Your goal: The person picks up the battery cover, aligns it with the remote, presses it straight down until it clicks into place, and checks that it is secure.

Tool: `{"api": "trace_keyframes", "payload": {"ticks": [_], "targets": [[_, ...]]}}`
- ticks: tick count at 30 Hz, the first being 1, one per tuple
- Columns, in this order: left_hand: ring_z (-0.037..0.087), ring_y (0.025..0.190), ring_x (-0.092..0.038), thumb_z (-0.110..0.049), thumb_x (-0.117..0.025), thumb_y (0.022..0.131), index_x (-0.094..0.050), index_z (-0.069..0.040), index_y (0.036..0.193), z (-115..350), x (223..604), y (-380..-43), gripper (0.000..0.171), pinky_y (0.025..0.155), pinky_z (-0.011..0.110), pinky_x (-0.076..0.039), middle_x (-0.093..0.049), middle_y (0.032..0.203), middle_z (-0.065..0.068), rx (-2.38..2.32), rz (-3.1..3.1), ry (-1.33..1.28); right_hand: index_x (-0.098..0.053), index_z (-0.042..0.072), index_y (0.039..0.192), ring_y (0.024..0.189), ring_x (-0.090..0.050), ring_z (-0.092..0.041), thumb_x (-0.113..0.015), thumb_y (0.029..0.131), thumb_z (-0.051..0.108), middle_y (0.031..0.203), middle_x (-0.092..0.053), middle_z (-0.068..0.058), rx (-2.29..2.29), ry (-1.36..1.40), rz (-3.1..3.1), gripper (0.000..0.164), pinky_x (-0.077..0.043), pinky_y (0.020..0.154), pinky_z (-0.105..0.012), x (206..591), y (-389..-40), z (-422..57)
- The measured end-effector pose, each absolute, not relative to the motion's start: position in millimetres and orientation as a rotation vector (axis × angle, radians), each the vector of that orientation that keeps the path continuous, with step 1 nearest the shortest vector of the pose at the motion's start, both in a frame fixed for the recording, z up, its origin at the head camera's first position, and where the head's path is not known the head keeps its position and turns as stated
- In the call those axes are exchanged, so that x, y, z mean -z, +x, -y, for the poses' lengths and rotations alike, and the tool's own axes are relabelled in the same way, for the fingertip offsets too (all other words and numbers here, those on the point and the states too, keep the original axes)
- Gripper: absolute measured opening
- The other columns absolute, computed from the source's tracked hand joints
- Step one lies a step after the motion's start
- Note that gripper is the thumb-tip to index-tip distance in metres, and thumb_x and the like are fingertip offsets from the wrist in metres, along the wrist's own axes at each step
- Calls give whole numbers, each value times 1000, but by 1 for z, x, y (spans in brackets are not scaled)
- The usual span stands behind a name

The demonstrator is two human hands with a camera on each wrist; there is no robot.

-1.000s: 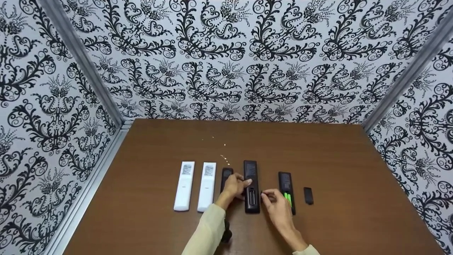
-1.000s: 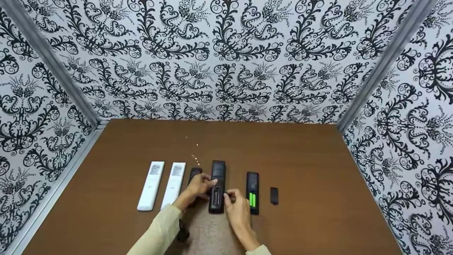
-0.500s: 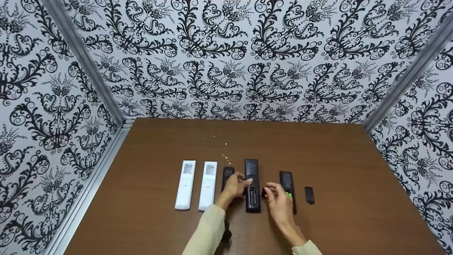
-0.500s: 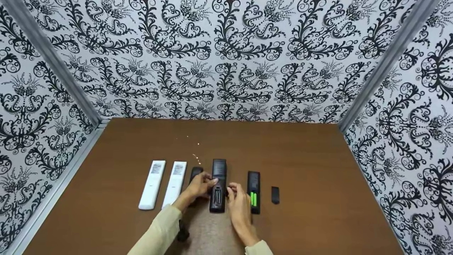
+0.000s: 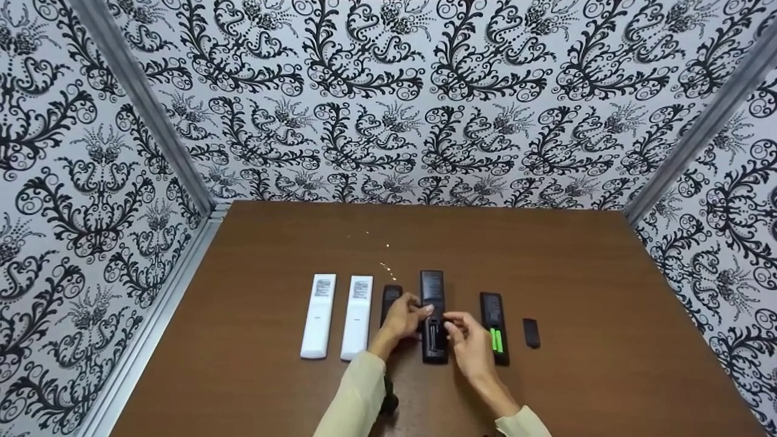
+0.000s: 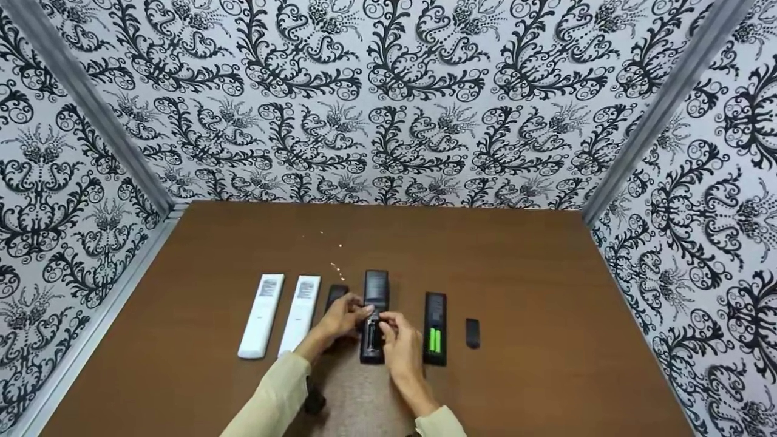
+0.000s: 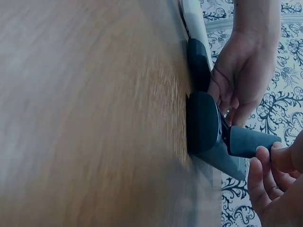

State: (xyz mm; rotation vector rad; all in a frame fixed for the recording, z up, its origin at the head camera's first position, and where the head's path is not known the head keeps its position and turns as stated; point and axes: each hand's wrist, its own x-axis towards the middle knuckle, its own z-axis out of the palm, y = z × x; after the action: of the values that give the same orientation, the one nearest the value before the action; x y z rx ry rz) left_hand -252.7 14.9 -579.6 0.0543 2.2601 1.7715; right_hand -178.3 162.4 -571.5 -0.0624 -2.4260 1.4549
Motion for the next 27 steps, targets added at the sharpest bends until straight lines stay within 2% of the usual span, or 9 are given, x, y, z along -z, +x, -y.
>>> {"api": "trace_keyframes", "payload": {"ticks": [7,16,23,27], "targets": [[20,70,-64,-18,-69,95,-56,3,112,-15,581,-253,30,53,38,-60,-66,96,17,-1791,-2215,54,-73,3,105,67,-66,-11,-69,92,1,90,-75,-14,-1450,-65,2423,14,-54,62,-20,570,-184,-160],[21,73,-66,-19,-69,95,-56,3,112,-14,580,-254,30,53,35,-60,-67,98,19,-1779,-2228,52,-74,3,104,67,-65,-10,-69,92,3,90,-75,-14,-1486,-40,2465,13,-53,58,-20,574,-187,-158],[21,74,-65,-18,-70,95,-57,3,111,-13,580,-254,29,53,36,-60,-66,96,18,-1772,-2252,57,-76,7,104,71,-63,-7,-70,91,4,90,-75,-9,-1401,6,2481,14,-53,63,-19,577,-188,-156],[21,72,-65,-18,-69,95,-57,3,112,-13,581,-254,30,53,36,-60,-66,95,17,-1781,-2234,60,-78,10,104,77,-61,-9,-72,90,7,97,-72,-5,-1312,11,2496,15,-51,67,-19,579,-188,-155]]}}
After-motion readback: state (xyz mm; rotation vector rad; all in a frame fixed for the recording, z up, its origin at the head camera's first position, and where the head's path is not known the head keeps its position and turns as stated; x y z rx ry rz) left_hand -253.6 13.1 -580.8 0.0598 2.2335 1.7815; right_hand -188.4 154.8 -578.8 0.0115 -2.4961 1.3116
